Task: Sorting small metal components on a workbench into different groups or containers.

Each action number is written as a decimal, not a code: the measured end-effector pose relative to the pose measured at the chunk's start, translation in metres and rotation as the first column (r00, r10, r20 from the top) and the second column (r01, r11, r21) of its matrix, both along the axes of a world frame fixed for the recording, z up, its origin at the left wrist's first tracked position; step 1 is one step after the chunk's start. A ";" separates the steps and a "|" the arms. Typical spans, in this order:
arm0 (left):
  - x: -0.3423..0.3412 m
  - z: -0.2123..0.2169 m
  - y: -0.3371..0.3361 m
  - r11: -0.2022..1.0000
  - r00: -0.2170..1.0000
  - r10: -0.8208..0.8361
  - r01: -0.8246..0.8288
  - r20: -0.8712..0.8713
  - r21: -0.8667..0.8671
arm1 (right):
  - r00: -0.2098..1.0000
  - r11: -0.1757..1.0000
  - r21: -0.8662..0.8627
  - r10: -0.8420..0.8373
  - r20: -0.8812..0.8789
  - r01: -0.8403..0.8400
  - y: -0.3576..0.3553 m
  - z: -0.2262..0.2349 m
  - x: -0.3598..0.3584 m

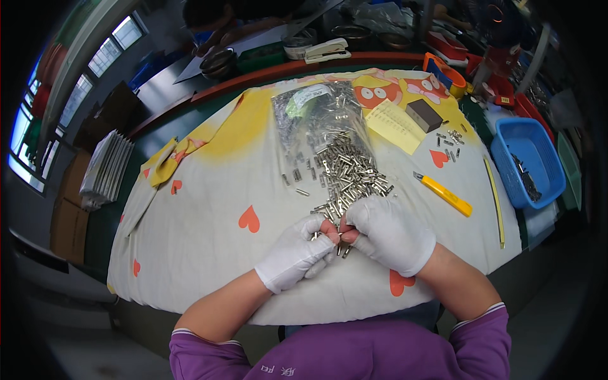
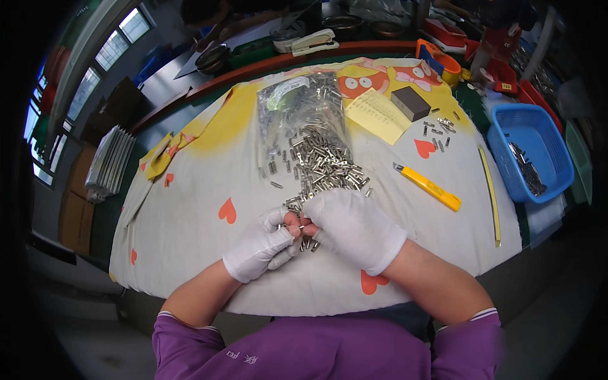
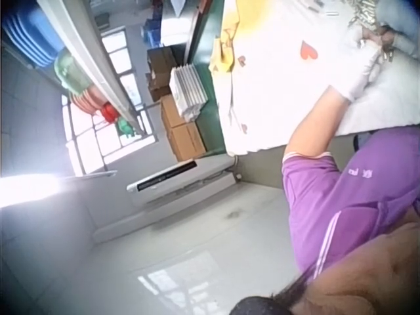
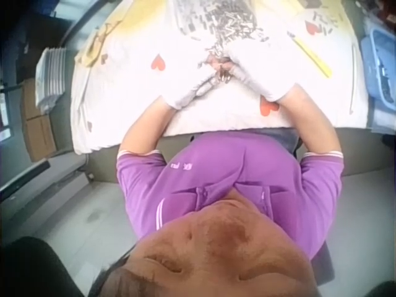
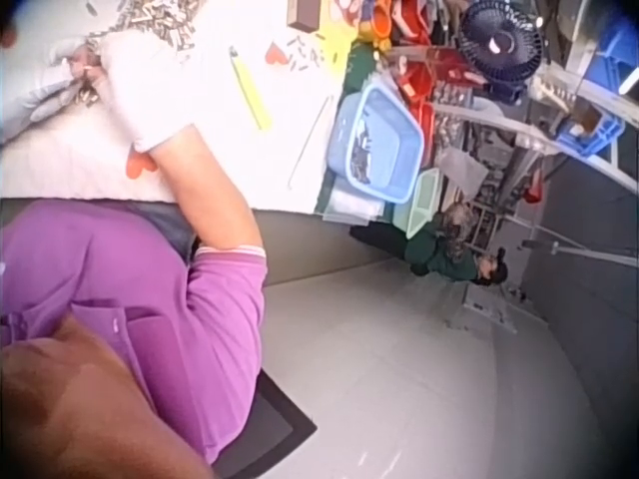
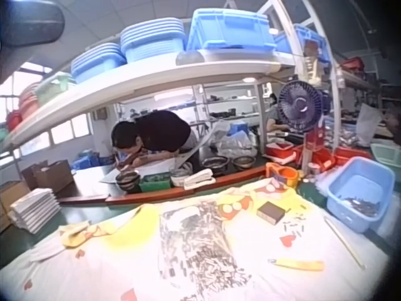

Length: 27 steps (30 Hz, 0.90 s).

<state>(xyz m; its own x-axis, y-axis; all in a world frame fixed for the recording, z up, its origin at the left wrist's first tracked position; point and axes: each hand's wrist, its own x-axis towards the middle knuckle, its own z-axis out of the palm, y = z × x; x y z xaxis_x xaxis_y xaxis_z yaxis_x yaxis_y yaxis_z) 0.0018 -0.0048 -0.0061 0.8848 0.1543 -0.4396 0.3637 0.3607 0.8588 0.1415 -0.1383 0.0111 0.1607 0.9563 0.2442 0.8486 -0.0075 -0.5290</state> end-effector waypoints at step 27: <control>0.001 0.008 -0.003 0.999 0.999 0.041 -0.041 -0.021 -0.008 | 0.994 0.965 0.261 -0.010 -0.111 0.038 -0.002 -0.014 0.003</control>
<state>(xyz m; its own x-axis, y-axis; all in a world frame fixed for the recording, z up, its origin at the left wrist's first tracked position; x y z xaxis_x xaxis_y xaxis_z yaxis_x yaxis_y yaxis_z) 0.0023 -0.0082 0.0016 0.8682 0.1868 -0.4596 0.3666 0.3825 0.8481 0.1446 -0.1399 -0.0028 0.2219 0.8566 0.4658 0.7879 0.1239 -0.6033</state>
